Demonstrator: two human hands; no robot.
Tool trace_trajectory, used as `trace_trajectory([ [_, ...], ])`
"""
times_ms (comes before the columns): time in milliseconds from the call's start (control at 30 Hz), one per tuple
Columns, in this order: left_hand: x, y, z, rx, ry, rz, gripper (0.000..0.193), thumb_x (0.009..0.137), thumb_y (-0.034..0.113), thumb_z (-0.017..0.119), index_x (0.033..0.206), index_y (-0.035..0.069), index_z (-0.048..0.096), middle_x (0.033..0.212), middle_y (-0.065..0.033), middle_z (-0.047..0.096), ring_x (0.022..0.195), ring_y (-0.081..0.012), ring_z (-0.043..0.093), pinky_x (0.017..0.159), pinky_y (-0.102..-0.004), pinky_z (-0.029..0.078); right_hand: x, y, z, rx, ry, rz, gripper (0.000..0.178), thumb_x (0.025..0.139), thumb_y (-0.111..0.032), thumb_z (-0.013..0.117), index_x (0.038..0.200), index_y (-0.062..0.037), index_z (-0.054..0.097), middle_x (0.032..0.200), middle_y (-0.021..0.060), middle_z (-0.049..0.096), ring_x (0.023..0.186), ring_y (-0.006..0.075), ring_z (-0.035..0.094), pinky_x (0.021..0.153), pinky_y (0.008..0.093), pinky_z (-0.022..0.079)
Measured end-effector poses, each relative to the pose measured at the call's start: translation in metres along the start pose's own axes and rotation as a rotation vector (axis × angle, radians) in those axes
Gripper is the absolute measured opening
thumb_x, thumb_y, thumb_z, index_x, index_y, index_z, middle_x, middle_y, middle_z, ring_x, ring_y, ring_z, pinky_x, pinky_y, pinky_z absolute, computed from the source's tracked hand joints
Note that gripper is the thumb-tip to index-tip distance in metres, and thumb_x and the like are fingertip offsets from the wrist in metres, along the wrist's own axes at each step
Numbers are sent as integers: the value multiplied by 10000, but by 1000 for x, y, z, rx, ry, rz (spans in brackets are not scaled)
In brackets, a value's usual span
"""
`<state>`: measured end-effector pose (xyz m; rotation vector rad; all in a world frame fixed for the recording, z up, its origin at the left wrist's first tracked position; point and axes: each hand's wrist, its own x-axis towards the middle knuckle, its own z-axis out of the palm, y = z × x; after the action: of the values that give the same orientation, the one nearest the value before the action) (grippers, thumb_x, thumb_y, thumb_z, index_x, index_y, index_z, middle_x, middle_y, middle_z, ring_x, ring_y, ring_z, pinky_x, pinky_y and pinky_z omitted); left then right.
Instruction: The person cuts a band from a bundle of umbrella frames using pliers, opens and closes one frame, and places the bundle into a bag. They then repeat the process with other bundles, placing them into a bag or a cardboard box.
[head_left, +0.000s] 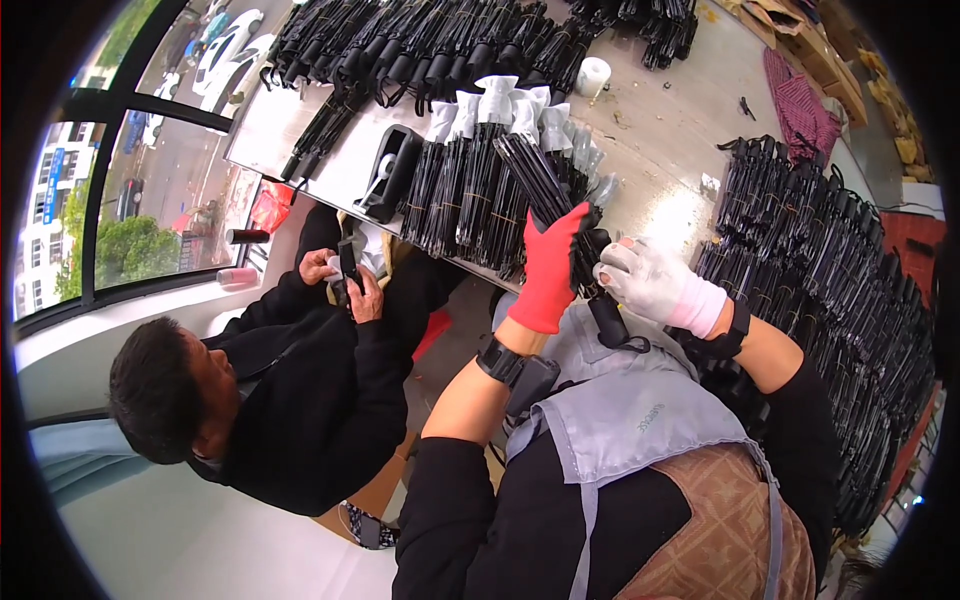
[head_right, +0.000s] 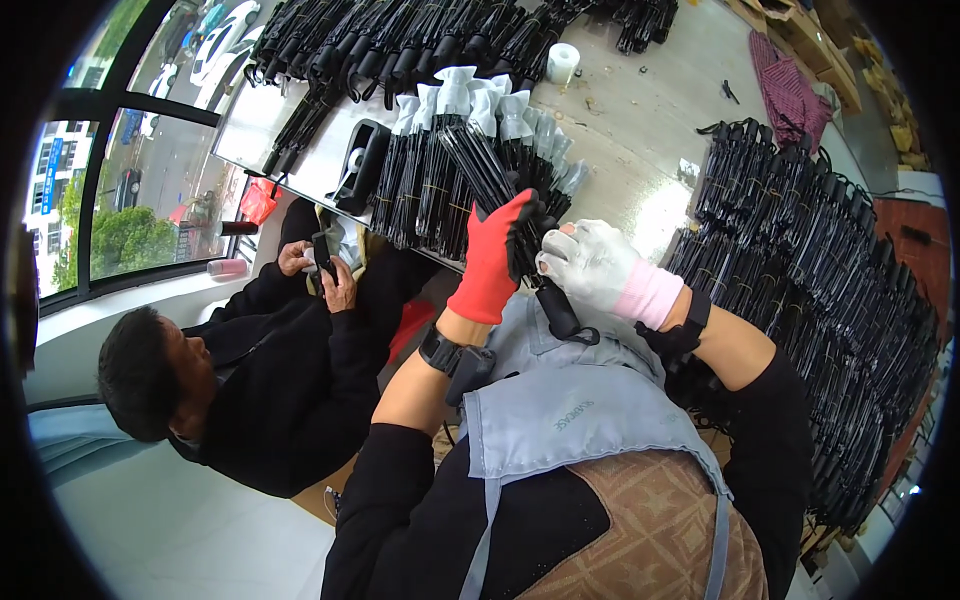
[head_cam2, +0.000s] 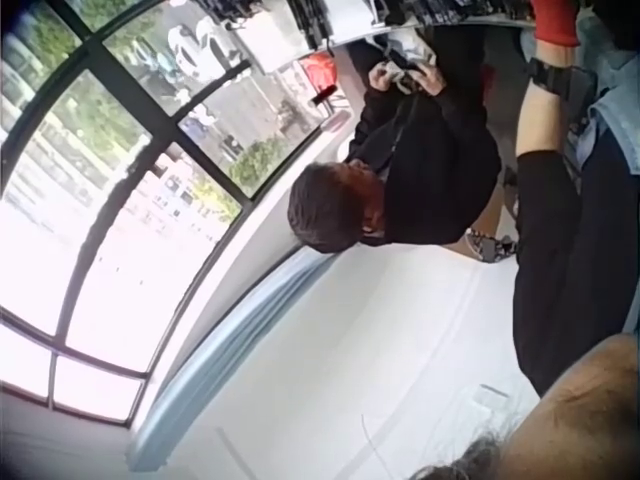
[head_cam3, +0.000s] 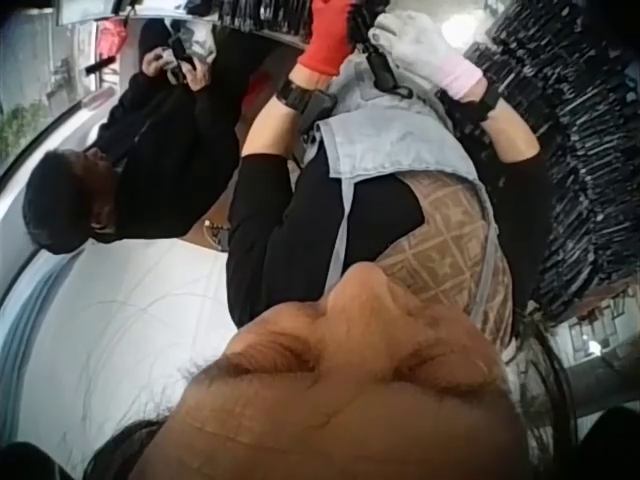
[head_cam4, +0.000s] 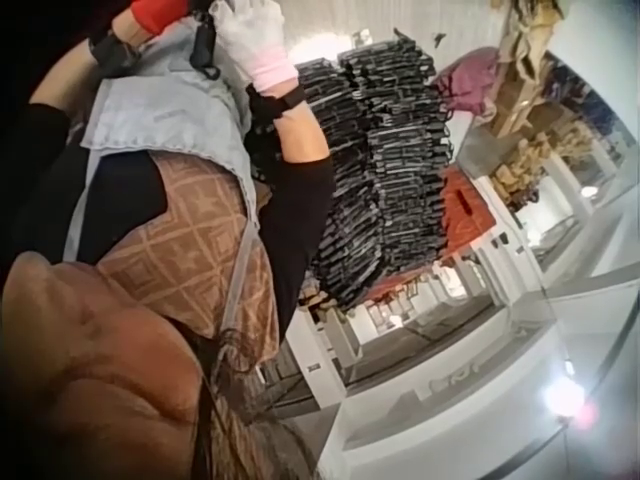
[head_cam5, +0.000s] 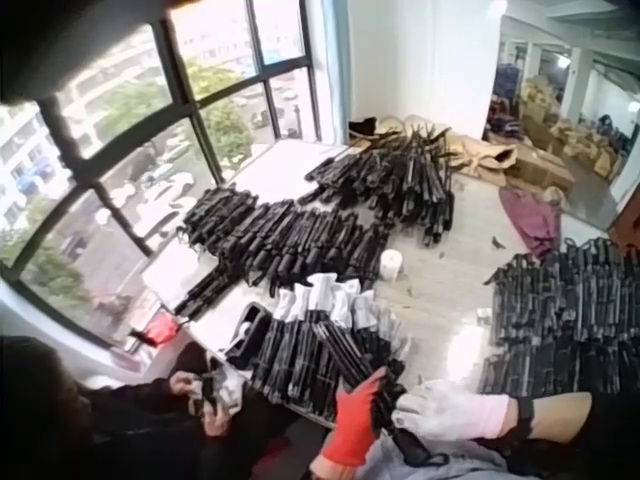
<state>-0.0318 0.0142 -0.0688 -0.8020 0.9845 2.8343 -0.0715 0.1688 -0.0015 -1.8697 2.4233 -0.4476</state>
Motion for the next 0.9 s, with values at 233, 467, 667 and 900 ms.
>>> trace_trajectory([
  [233, -4, 8, 9, -105, 7, 34, 233, 837, 44, 668, 1034, 59, 545, 811, -49, 612, 651, -185, 645, 550, -311, 544, 5, -2, -11, 734, 40, 199, 61, 846, -54, 532, 900, -26, 526, 813, 89, 548, 747, 239, 569, 717, 351, 472],
  [467, -14, 12, 29, -77, 79, 90, 262, 844, 60, 674, 1056, 68, 520, 793, -30, 594, 606, -176, 621, 529, -314, 521, -33, -22, -35, 950, -139, 690, 119, 861, -117, 560, 822, -5, 551, 685, 60, 561, 552, 136, 515, 537, 262, 427],
  [667, 12, 32, 58, -83, 238, 555, 234, 857, 92, 680, 1029, 80, 522, 769, -10, 571, 664, -160, 621, 583, -298, 524, -37, -35, -36, -37, -375, 97, 194, 868, -198, 569, 776, -28, 562, 672, 74, 588, 556, 304, 594, 499, 363, 452],
  [900, 39, 111, 14, -611, 11, 311, 68, 881, 117, 651, 913, 101, 594, 769, 21, 570, 736, -147, 628, 680, -307, 542, -115, 19, -7, 1114, 38, 986, 93, 880, -145, 581, 805, -95, 556, 613, 12, 507, 469, 117, 431, 441, 265, 340],
])
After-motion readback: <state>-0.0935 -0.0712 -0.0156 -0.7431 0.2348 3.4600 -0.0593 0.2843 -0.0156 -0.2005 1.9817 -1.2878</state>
